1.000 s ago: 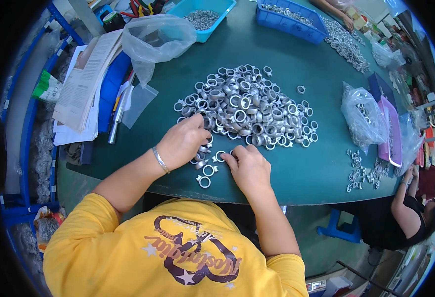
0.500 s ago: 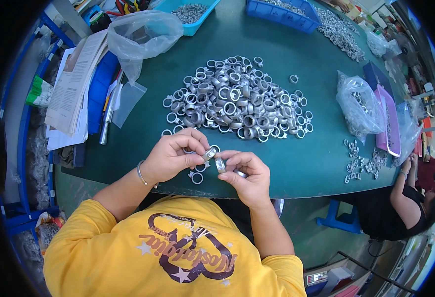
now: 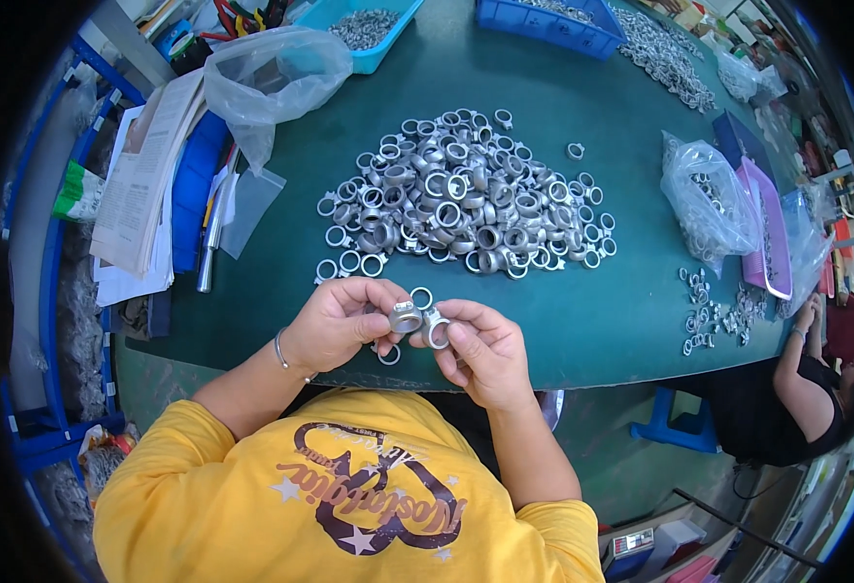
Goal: The person sorts through a pile of silver-colored metal rings on a green work table, picking up individual rings by hand and moving them into different piles or nearby plastic bins.
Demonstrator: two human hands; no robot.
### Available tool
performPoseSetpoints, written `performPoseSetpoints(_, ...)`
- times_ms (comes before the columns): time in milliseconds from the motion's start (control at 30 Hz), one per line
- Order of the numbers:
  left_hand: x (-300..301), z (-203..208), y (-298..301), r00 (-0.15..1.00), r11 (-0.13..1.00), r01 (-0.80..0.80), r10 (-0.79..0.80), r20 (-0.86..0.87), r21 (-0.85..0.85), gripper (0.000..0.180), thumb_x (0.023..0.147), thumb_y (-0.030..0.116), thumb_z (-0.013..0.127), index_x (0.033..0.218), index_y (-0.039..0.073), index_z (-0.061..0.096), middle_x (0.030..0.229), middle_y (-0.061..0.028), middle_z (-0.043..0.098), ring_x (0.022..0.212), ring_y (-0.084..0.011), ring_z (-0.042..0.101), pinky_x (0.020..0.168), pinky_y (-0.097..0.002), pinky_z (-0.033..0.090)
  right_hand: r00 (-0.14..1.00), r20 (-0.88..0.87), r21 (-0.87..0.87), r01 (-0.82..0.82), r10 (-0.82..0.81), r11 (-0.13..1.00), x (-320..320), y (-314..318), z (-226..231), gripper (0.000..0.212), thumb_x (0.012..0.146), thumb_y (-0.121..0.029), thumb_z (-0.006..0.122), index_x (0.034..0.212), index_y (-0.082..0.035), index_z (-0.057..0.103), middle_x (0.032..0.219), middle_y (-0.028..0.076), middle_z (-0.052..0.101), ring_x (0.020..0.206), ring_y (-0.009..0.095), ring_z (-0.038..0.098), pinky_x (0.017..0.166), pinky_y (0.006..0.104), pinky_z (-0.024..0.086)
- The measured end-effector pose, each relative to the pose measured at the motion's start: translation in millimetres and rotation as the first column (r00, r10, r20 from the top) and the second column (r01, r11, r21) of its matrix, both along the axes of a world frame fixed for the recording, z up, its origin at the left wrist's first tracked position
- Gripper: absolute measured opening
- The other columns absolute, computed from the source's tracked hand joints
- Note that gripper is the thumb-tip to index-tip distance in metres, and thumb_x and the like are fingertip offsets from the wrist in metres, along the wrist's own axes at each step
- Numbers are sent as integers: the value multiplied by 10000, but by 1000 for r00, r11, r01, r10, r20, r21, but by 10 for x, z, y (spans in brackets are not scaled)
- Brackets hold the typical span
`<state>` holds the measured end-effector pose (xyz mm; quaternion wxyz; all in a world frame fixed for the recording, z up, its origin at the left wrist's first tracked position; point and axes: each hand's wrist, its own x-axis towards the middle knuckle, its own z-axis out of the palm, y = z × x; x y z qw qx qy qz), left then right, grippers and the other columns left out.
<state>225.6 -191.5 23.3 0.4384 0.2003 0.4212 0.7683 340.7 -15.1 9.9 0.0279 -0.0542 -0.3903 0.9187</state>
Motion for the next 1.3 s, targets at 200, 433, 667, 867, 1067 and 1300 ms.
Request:
performPoseSetpoints(200, -49, -73, -82, 970, 989, -3, -34, 241, 151, 142, 849, -3, 583, 991, 0, 587, 976, -144, 608, 712, -166, 598, 569, -250, 504, 993, -93, -311, -103, 78, 945, -44, 8, 100, 194, 893, -122, 503, 1013, 19, 561, 889, 241, 605, 514, 162, 534, 357, 206, 334)
performPoseSetpoints(433, -315, 118, -226, 964, 967, -227, 205, 170, 119, 247, 834, 23, 506, 1074, -6, 557, 958, -190, 611, 693, -157, 586, 475, -213, 454, 973, 35, 972, 19, -226, 233, -253, -99, 118, 151, 800, -131, 703, 857, -9, 636, 662, 88, 609, 575, 194, 596, 510, 290, 463)
performPoseSetpoints(667, -298, 138, -133, 359, 791, -499, -182, -915, -354, 153, 748, 71, 725, 881, 28, 662, 816, -76, 589, 722, -212, 611, 639, -303, 476, 970, 4, 995, -28, -244, -96, -359, -178, 47, 156, 794, -166, 687, 879, -41, 651, 845, 119, 615, 720, 336, 610, 616, 412, 494)
performPoseSetpoints(867, -284, 116, -47, 274, 806, -464, -266, -924, -369, 132, 746, 63, 720, 866, 36, 674, 849, -75, 578, 728, -228, 598, 646, -312, 476, 949, -72, 982, 121, -307, 142, -221, -50, -59, 124, 794, -80, 681, 909, -36, 666, 802, 100, 626, 650, 215, 604, 581, 319, 486)
performPoseSetpoints(1067, -110, 154, -21, 757, 929, -157, -104, -645, -334, 106, 765, 65, 732, 851, 25, 684, 842, -27, 624, 671, -94, 543, 598, -216, 434, 933, 258, 586, 57, -252, 809, -107, -40, 96, 102, 850, -14, 634, 942, 23, 658, 787, 4, 638, 623, 28, 523, 554, 180, 424)
performPoseSetpoints(1300, -27, 85, 6, 712, 972, -145, -28, -701, -186, 123, 729, -8, 738, 833, 4, 673, 854, -69, 644, 729, -138, 599, 631, -234, 470, 963, 77, 558, 172, -257, 812, -53, -99, 100, 118, 836, 27, 636, 951, 15, 662, 836, 16, 637, 668, 48, 541, 577, 182, 427)
